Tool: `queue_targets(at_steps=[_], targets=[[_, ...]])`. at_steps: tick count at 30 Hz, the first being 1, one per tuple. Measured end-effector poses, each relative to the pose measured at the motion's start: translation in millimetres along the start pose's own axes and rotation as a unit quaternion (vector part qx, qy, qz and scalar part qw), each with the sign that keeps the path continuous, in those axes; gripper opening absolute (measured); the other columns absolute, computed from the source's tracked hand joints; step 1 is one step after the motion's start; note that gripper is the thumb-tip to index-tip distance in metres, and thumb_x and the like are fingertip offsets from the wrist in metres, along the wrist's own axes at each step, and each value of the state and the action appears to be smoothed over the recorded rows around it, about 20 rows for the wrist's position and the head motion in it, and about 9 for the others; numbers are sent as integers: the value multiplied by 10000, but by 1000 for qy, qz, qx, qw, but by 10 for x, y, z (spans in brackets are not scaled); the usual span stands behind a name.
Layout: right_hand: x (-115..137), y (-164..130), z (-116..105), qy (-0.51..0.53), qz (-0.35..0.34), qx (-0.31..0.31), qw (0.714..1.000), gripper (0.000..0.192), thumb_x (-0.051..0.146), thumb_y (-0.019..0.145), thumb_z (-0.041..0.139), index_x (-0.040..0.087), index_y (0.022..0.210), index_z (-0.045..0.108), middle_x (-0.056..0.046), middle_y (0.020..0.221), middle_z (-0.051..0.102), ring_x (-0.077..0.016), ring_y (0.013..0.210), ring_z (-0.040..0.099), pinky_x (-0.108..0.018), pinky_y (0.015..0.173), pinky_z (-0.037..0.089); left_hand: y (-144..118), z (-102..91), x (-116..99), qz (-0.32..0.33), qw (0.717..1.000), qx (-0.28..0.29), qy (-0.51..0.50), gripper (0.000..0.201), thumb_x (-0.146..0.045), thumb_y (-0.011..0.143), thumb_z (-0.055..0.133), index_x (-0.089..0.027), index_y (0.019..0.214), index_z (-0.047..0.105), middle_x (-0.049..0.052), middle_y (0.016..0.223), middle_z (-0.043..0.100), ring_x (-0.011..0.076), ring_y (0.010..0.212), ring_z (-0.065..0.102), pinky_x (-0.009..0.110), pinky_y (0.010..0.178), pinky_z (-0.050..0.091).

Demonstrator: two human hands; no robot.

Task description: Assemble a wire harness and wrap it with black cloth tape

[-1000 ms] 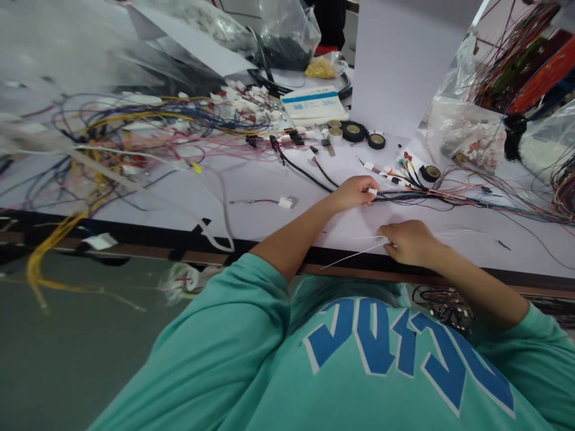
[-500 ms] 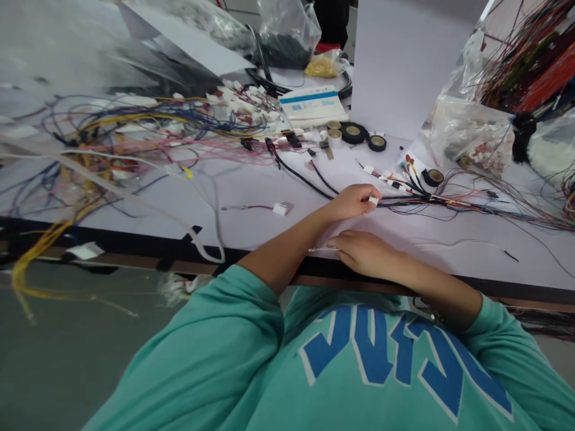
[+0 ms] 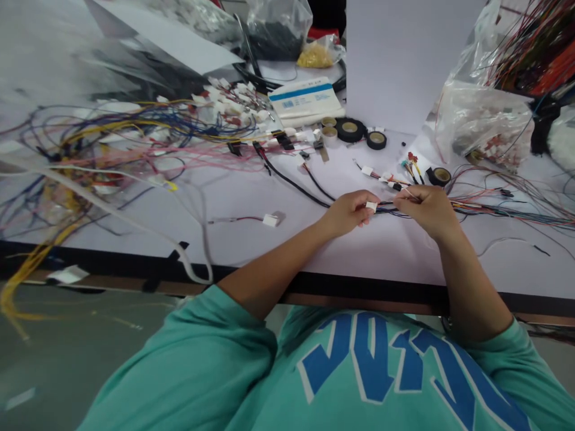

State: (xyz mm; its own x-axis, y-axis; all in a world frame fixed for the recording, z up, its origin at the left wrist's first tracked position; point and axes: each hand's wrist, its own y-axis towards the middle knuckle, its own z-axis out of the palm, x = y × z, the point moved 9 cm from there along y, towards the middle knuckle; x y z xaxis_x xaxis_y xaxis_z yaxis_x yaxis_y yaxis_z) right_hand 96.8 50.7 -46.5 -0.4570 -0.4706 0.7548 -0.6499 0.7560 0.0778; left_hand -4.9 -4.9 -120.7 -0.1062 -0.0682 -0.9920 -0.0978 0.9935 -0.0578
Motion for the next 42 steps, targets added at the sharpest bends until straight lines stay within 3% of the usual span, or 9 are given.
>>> queue_targets(at_steps=[4,8,13,21,29,39,42], targets=[[-41,27,92,0,3,16,1000,115,198,630,532,144,549,594,52,464,431,-58,464,345,-213,472,251,-39,-43,-38,2,1000,-21,-9,185,-63,718,504,-141,870,574,-72,504,527,43,446,503,161,486,426],[-40,36,126,5,-12,29,999,119,205,638,515,148,553,576,48,483,440,-61,477,349,-216,482,254,-57,-22,-40,-14,997,-21,-79,172,-48,715,510,-127,861,558,-58,529,581,52,476,556,180,535,466],[31,27,127,-25,-63,19,998,111,177,637,487,160,542,542,40,508,457,-68,496,362,-221,504,268,-45,49,22,-39,985,-2,-169,151,-84,702,569,-108,850,551,-34,543,607,78,498,588,220,563,498],[175,-20,128,-80,-154,6,985,113,155,640,473,169,531,499,37,510,420,-76,511,369,-218,513,275,-20,103,104,-49,972,27,-227,265,-229,642,698,-121,850,576,-32,568,610,79,527,586,242,598,513],[97,1,146,-74,-108,19,991,101,155,631,471,178,536,496,38,516,425,-80,511,365,-220,513,276,-12,121,88,-37,971,38,-233,291,-238,607,723,-122,830,577,-33,564,619,78,522,590,235,580,508],[108,-7,288,-117,-132,17,984,225,212,687,473,189,487,373,36,496,359,-87,502,330,-242,515,244,30,145,167,-37,960,33,-275,400,-307,513,790,-124,796,575,-30,605,625,89,570,601,243,586,508],[98,-5,273,-102,-125,23,987,228,232,714,467,186,501,398,32,507,380,-86,506,348,-236,518,260,41,146,188,-37,960,28,-277,392,-299,531,783,-126,815,576,-34,598,624,90,580,607,250,603,511]])
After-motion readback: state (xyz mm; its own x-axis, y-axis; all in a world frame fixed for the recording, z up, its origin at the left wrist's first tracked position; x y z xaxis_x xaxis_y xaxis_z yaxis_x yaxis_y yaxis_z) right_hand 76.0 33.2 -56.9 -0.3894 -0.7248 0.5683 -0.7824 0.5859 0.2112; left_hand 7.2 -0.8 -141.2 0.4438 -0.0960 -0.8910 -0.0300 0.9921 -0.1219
